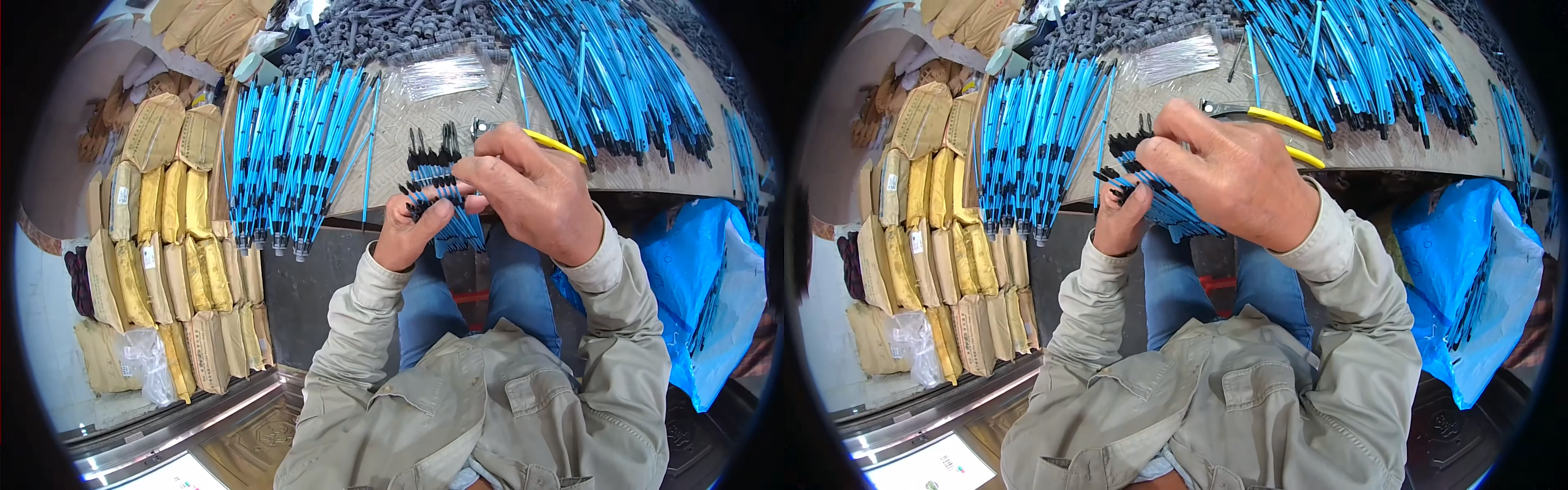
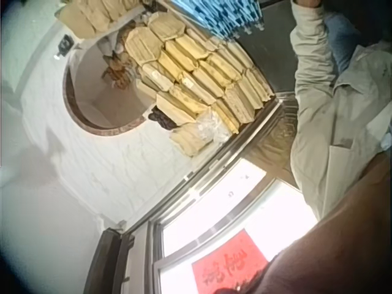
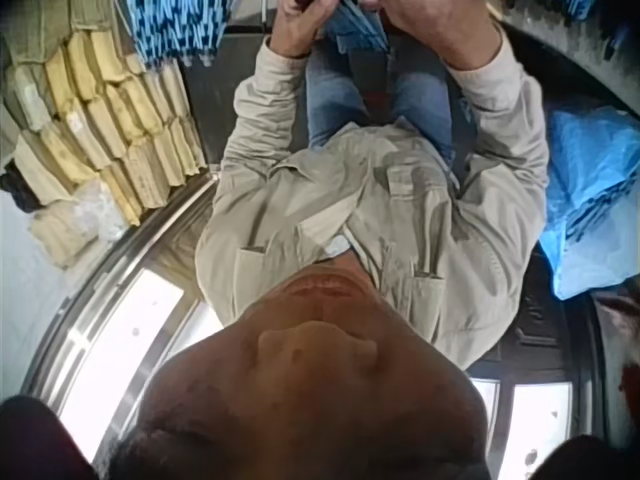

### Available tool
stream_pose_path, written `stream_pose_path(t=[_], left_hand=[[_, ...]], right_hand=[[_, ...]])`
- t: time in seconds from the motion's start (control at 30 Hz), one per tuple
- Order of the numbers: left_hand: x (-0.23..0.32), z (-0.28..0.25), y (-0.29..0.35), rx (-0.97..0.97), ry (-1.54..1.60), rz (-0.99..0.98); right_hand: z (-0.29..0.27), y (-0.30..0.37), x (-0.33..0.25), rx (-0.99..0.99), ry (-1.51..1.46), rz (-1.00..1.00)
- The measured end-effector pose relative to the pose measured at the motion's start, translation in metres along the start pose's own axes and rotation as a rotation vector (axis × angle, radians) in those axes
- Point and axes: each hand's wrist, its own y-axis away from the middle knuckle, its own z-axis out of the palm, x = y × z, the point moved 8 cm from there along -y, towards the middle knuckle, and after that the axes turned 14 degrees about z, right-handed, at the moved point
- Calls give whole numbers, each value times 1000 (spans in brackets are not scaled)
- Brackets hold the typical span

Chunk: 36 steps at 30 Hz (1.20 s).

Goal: The person assembles small plastic component parts by inserting blue pins into a plastic frame, using pliers to secure the pins.

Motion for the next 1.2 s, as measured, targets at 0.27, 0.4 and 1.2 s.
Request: stream_pose_path(t=[0.27, 0.4, 1.2], left_hand=[[-7, -11, 5, 71, -54, 17], [-7, -8, 5, 37, -32, 17], [1, 1, -5, 4, -210, -3]], right_hand=[[4, 0, 7, -67, -76, 16], [8, 0, 8, -75, -136, 25], [15, -37, 23, -10, -70, 22]])
